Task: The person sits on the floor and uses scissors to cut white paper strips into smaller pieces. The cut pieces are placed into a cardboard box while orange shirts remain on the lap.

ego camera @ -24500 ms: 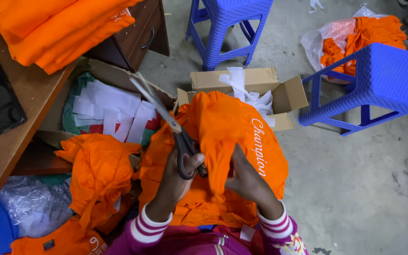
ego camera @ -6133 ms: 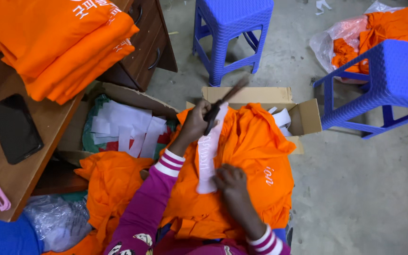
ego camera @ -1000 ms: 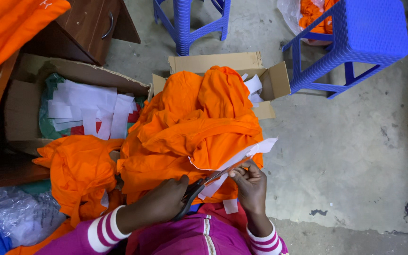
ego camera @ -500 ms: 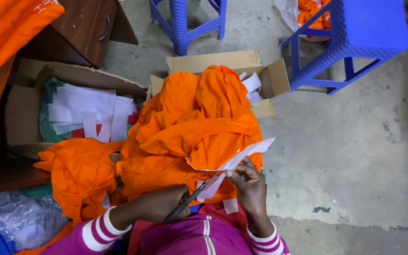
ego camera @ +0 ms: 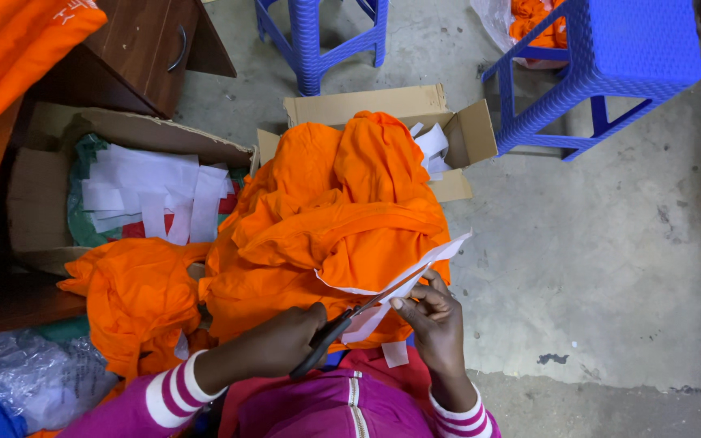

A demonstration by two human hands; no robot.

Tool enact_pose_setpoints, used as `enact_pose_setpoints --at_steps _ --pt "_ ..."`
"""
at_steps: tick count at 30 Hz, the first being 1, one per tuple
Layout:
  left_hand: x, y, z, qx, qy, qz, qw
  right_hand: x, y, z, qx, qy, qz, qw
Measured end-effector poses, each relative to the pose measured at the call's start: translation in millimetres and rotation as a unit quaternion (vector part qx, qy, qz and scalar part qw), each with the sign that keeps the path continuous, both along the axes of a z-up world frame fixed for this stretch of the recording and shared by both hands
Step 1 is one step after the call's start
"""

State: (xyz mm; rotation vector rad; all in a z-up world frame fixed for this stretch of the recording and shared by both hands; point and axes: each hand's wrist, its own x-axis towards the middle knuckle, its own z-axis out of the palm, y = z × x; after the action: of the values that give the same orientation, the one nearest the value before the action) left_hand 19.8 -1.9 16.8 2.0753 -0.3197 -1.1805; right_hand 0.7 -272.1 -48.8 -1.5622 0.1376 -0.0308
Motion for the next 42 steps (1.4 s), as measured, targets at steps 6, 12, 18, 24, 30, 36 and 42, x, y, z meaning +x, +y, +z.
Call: enact_pose_setpoints --at_steps 6,12,18,24,30,36,42 --pt "5 -13 11 0.005 0.001 0.007 1.0 -3 -2 0 0.014 -0.004 0.008 1.0" --pt "-1 -15 -20 0.004 -0.03 0.016 0.999 -11 4 -13 -0.036 0.003 0.038 0.999" --pt "1 -14 -16 -0.005 -0.083 0.017 0.996 -8 7 -10 -0.045 -0.017 0.062 0.997" --pt "-2 -13 -18 0.015 -0.163 0.001 0.987 -10 -1 -25 -0.056 0.005 0.056 0.997" --pt "-3 -3 -17 0.085 -0.348 -0.025 0.933 14 -31 -37 0.128 0.171 -0.062 0.975" --pt "-5 1 -19 0.113 -0.411 -0.043 0.904 15 -46 -36 0.255 0.175 -0.053 0.949" --pt "-12 17 -13 0.098 -0.23 -0.047 0.967 16 -38 16 0.148 0.127 -0.086 0.977"
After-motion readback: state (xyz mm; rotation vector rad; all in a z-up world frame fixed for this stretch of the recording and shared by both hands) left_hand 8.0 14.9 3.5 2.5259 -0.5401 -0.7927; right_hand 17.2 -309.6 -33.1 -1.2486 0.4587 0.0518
